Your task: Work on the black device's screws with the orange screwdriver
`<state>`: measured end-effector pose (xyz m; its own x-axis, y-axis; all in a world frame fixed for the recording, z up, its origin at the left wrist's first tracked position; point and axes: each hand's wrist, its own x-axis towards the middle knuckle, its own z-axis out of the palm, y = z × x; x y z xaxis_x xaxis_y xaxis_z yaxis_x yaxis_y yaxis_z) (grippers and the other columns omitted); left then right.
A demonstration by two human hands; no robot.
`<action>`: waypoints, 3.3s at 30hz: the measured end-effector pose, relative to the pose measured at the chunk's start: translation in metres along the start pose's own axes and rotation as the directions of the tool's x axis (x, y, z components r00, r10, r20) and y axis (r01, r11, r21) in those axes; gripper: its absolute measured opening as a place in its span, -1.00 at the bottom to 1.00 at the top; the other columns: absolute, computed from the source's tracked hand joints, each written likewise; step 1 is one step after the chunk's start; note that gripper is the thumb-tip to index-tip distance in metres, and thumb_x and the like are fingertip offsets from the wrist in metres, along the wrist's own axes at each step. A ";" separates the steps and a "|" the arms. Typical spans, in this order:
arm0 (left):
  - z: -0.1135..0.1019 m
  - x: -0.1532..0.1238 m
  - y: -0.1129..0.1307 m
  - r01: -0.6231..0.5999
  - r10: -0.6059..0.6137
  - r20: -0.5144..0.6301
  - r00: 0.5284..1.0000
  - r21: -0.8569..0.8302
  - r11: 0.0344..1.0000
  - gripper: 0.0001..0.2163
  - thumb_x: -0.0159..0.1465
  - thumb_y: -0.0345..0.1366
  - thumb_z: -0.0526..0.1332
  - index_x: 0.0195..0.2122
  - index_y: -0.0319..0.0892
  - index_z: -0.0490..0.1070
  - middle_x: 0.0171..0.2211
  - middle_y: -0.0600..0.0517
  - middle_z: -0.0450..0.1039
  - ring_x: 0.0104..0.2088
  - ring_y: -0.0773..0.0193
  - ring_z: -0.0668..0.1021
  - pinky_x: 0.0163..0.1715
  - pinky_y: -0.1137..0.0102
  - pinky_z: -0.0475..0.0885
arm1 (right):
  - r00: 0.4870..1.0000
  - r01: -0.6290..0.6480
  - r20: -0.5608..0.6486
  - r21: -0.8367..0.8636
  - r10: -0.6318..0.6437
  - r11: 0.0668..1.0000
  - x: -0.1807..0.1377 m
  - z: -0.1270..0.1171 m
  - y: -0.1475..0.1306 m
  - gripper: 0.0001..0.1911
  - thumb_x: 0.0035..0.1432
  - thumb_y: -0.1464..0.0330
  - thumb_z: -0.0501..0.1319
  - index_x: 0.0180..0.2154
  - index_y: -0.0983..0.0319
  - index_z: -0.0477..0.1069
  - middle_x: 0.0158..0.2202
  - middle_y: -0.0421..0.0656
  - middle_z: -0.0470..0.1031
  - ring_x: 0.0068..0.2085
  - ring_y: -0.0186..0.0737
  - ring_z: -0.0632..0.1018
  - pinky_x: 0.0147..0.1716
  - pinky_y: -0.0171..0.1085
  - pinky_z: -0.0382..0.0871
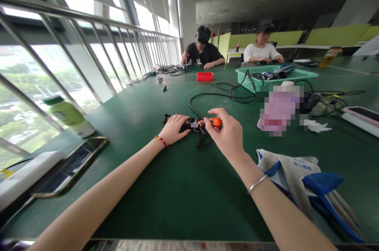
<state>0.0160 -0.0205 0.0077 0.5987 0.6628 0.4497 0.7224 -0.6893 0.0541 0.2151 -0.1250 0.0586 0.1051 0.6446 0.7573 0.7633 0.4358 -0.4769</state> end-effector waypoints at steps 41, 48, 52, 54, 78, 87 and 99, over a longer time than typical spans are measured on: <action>0.001 0.000 -0.002 -0.007 0.003 -0.055 0.998 -0.064 0.998 -0.62 0.12 -0.17 0.21 -0.06 -0.19 0.30 -0.13 -0.06 0.37 -0.09 0.09 0.39 0.01 0.19 0.27 | 0.994 0.112 -0.011 -0.005 -0.112 0.994 -0.001 -0.002 -0.002 -0.79 0.06 0.23 0.19 -0.27 0.20 0.39 -0.48 -0.18 0.42 -0.41 -0.20 0.47 -0.37 -0.24 0.35; -0.001 0.001 -0.001 -0.005 0.002 -0.055 0.998 -0.055 0.998 -0.62 0.11 -0.15 0.21 -0.06 -0.19 0.29 -0.13 -0.06 0.38 -0.09 0.08 0.40 -0.01 0.19 0.29 | 0.983 0.177 -0.062 0.029 -0.175 0.984 -0.001 -0.002 -0.001 -0.59 0.02 0.35 0.18 -0.03 0.19 0.27 -0.33 -0.16 0.44 -0.31 -0.19 0.49 -0.26 -0.20 0.38; -0.002 0.001 -0.001 -0.012 0.010 -0.044 0.999 -0.051 0.999 -0.62 0.12 -0.15 0.20 -0.06 -0.19 0.30 -0.13 -0.07 0.38 -0.09 0.08 0.40 -0.01 0.19 0.30 | 0.973 0.228 -0.041 0.023 -0.227 0.973 -0.001 -0.002 -0.003 -0.65 0.04 0.34 0.18 -0.08 0.19 0.31 -0.31 -0.15 0.45 -0.29 -0.18 0.48 -0.22 -0.19 0.37; -0.002 0.001 -0.001 -0.013 0.011 -0.040 0.999 -0.049 0.999 -0.62 0.13 -0.16 0.20 -0.06 -0.19 0.30 -0.13 -0.06 0.39 -0.09 0.09 0.40 -0.01 0.20 0.30 | 0.978 0.209 -0.009 -0.002 -0.209 0.978 -0.001 -0.002 -0.004 -0.74 0.06 0.28 0.19 -0.17 0.18 0.36 -0.41 -0.17 0.45 -0.32 -0.18 0.47 -0.26 -0.20 0.36; 0.000 0.000 -0.001 -0.019 0.017 -0.047 0.999 -0.047 0.999 -0.62 0.13 -0.15 0.20 -0.06 -0.21 0.31 -0.13 -0.08 0.39 -0.10 0.08 0.40 -0.03 0.19 0.31 | 0.966 0.256 -0.045 0.018 -0.254 0.967 -0.004 0.000 -0.007 -0.62 0.03 0.37 0.15 -0.05 0.21 0.29 -0.26 -0.11 0.46 -0.29 -0.19 0.49 -0.23 -0.20 0.37; 0.000 0.001 0.000 -0.015 0.013 -0.036 0.999 -0.055 0.998 -0.63 0.15 -0.14 0.18 -0.04 -0.17 0.30 -0.11 -0.07 0.38 -0.08 0.08 0.40 -0.01 0.19 0.29 | 0.982 0.188 -0.027 0.021 -0.188 0.982 -0.007 0.003 -0.007 -0.69 0.07 0.29 0.16 -0.11 0.18 0.33 -0.39 -0.18 0.44 -0.39 -0.23 0.48 -0.32 -0.25 0.37; 0.003 0.001 -0.001 -0.021 0.021 -0.017 1.000 -0.037 0.999 -0.63 0.18 -0.13 0.15 -0.03 -0.19 0.30 -0.11 -0.08 0.37 -0.08 0.09 0.40 0.02 0.19 0.28 | 0.977 0.212 -0.042 0.031 -0.211 0.977 -0.007 0.006 -0.006 -0.69 0.11 0.30 0.14 -0.08 0.18 0.28 -0.29 -0.13 0.47 -0.33 -0.22 0.51 -0.26 -0.23 0.39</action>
<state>0.0169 -0.0184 0.0055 0.6076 0.6432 0.4659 0.6961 -0.7137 0.0776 0.2061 -0.1289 0.0534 -0.0315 0.5113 0.8588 0.7479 0.5821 -0.3192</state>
